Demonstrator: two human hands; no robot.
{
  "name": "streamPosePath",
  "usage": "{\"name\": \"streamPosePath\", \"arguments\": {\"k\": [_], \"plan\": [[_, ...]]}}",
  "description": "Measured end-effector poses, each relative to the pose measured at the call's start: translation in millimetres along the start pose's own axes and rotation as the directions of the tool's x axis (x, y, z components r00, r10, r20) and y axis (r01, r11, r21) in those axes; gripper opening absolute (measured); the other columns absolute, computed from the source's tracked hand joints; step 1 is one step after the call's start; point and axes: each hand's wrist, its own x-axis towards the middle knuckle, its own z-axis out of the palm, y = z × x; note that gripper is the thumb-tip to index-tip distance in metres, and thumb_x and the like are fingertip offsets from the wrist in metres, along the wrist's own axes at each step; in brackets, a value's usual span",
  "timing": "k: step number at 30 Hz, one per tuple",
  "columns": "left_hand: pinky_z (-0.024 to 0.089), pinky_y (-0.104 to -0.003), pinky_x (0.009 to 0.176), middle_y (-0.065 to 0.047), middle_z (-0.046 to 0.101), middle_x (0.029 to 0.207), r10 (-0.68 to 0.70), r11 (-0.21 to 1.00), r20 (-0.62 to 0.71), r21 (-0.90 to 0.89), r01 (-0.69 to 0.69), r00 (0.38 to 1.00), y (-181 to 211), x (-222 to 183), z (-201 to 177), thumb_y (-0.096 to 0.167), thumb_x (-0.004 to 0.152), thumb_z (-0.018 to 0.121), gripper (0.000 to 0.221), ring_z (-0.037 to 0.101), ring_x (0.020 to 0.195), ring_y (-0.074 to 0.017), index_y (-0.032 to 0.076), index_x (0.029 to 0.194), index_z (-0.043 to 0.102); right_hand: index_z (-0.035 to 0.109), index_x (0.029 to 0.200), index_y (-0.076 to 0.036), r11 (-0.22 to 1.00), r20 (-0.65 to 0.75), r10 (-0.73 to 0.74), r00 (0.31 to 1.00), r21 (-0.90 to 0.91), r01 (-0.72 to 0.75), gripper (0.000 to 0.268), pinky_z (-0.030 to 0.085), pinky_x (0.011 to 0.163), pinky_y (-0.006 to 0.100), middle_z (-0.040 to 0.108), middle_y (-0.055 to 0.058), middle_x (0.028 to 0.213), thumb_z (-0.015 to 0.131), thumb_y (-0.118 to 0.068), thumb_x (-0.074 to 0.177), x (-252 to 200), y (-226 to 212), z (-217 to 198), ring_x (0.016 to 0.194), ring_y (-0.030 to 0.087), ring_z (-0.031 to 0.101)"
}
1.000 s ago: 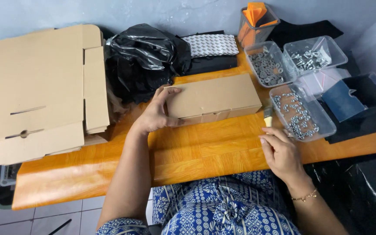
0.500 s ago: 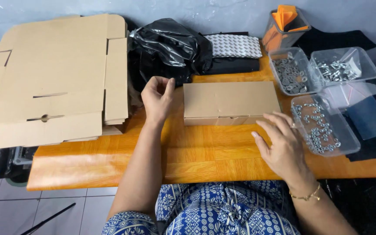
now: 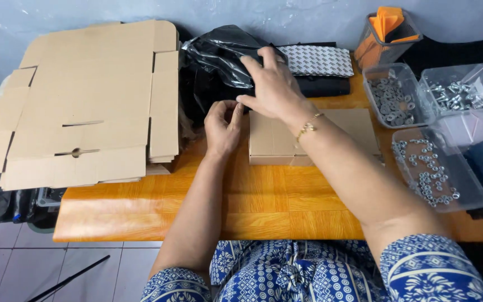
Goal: Applying a substance to a cardboard box and wrapping it in black plastic film
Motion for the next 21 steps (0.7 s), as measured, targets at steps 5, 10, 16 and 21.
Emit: {"name": "streamPosePath", "arguments": {"k": [5,10,16,21], "plan": [[0.051,-0.034,0.098,-0.014,0.068,0.111,0.063,0.997,0.019,-0.049,-0.062,0.998,-18,0,6,0.027,0.099,0.063,0.024,0.066,0.112,-0.0242,0.007,0.103,0.075,0.062,0.107,-0.012,0.995,-0.173,-0.096,0.98,0.004,0.098,0.026,0.048,0.078,0.054,0.047,0.016,0.107,0.073,-0.024,0.086,53,49,78,0.092,0.043,0.056],[0.054,-0.03,0.089,-0.015,0.066,0.112,0.022,0.998,-0.028,-0.058,-0.024,0.999,-16,2,9,0.027,0.098,0.065,0.022,0.068,0.105,-0.022,0.007,0.101,0.075,0.07,0.074,-0.007,0.946,-0.579,-0.12,0.806,0.18,0.27,0.017,0.05,0.063,0.038,0.06,0.011,0.085,0.069,0.007,0.084,58,64,52,0.072,0.027,0.061],[0.057,-0.025,0.075,-0.004,0.071,0.101,-0.191,0.96,-0.016,-0.213,0.184,0.981,-2,8,1,0.029,0.093,0.072,0.024,0.066,0.083,-0.0117,0.009,0.104,0.073,0.069,0.097,0.004,0.757,-0.775,0.032,0.631,0.431,0.491,0.005,0.048,0.073,0.027,0.056,0.011,0.101,0.067,0.004,0.102,-4,60,-26,0.087,0.018,0.057],[0.061,-0.045,0.094,-0.027,0.069,0.12,-0.383,0.28,0.407,-0.805,0.524,0.83,21,14,-16,0.079,0.094,0.036,0.095,0.073,0.101,-0.0339,-0.004,0.127,0.066,0.072,0.093,0.003,0.868,-0.595,-0.308,0.743,0.144,0.475,0.004,0.049,0.09,0.048,0.058,0.018,0.102,0.074,0.005,0.096,-63,72,-26,0.101,0.036,0.059]]}}
